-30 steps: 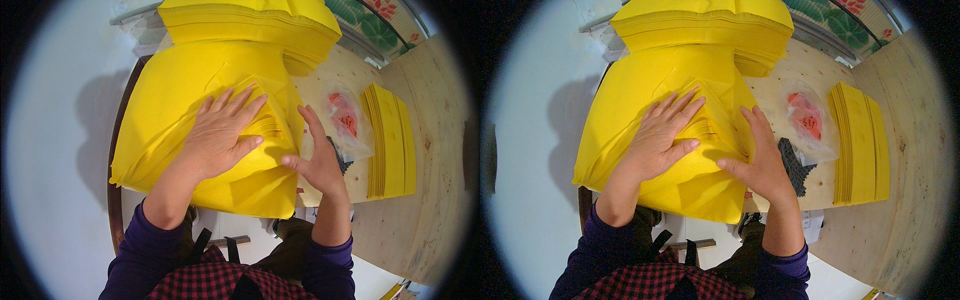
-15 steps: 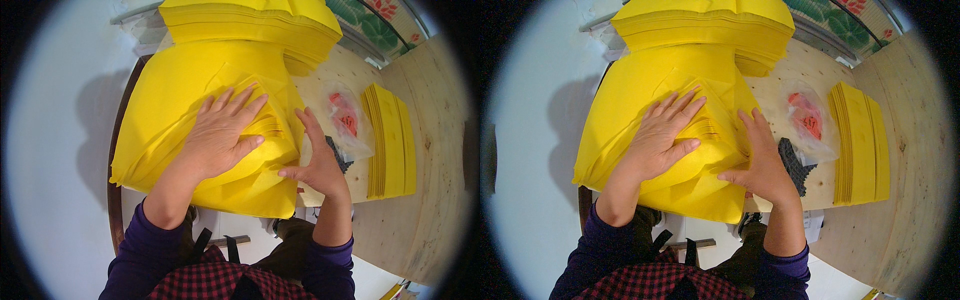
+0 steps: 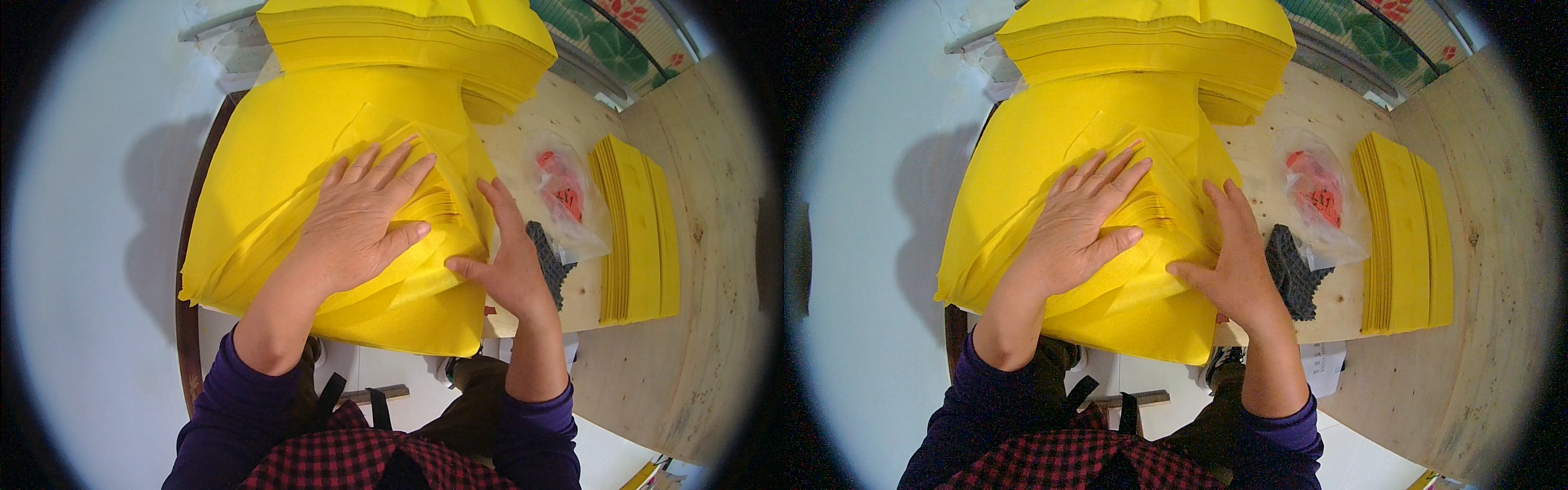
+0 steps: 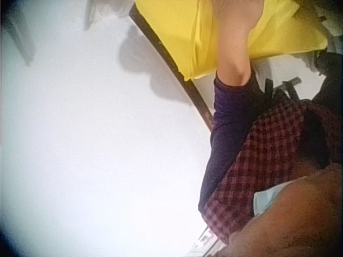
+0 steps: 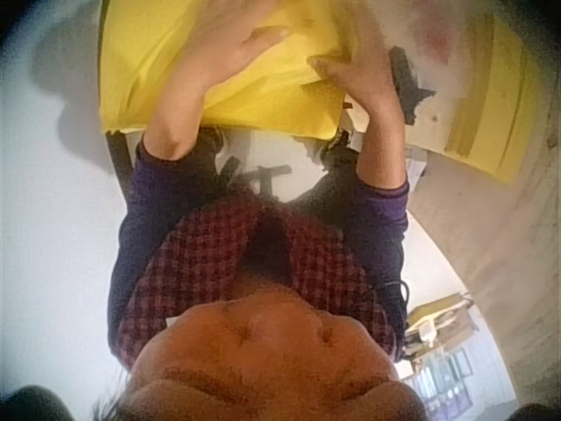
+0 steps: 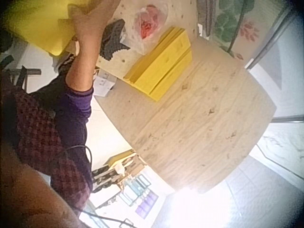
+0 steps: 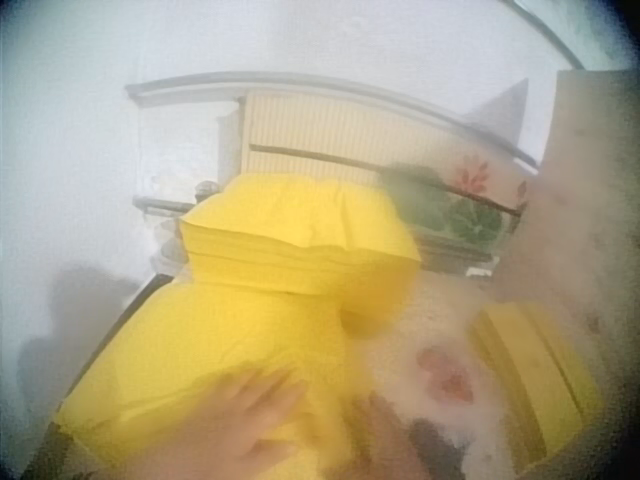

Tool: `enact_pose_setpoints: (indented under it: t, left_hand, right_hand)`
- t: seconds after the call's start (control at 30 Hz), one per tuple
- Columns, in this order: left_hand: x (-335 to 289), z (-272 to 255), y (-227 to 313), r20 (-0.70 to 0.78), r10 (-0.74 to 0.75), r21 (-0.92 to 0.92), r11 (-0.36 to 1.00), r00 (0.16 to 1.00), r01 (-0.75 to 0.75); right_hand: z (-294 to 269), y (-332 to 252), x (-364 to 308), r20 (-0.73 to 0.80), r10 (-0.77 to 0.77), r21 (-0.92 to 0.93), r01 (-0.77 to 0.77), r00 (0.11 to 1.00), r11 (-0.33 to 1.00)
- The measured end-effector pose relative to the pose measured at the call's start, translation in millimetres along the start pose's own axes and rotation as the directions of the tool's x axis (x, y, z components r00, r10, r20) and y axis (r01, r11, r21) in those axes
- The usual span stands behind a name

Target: The person repeatedly picks small red clips from a plastic bag and places them between layers of a large yellow folded paper stack. They press the clips into place and continue the same action throughout the clip.

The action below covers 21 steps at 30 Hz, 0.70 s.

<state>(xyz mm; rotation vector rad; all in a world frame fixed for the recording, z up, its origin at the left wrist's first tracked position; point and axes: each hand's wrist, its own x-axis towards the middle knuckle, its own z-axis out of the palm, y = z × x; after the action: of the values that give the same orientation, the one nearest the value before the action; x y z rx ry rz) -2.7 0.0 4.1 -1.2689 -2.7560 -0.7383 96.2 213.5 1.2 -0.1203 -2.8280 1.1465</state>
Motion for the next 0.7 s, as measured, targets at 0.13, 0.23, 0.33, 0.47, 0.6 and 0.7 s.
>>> enact_pose_setpoints:
  t: [0.13, 0.23, 0.33, 0.47, 0.6, 0.7]
  left_hand:
    - [0, 0, 0, -0.002, 0.0, -0.006, 1.0, 1.0, 0.0]
    - [-1, 0, -1, -0.004, -0.002, -0.001, 1.0, 1.0, 0.002]
    - [0, 1, -1, -0.003, -0.001, -0.007, 1.0, 1.0, 0.001]
    - [0, 1, -1, -0.005, 0.001, -0.011, 1.0, 1.0, -0.001]
    - [0, 2, -1, -0.007, 0.001, -0.007, 1.0, 1.0, -0.001]
    - [0, 2, -2, -0.004, 0.003, -0.01, 1.0, 1.0, -0.003]
  right_hand:
    - [-13, 0, -5, 0.114, -0.055, -0.075, 0.064, 0.992, 0.995]
    - [-14, 4, 0, 0.01, -0.061, 0.023, 0.061, 0.998, 0.998]
    - [-2, 9, 5, -0.093, 0.0, 0.063, 0.006, 0.996, 0.998]
    - [10, 10, 5, -0.125, -0.005, 0.048, 0.011, 0.992, 0.999]
    - [8, 6, 3, -0.096, 0.0, -0.001, 0.0, 0.995, 1.0]
    - [2, 2, 1, -0.013, 0.017, 0.003, -0.017, 1.0, 1.0]
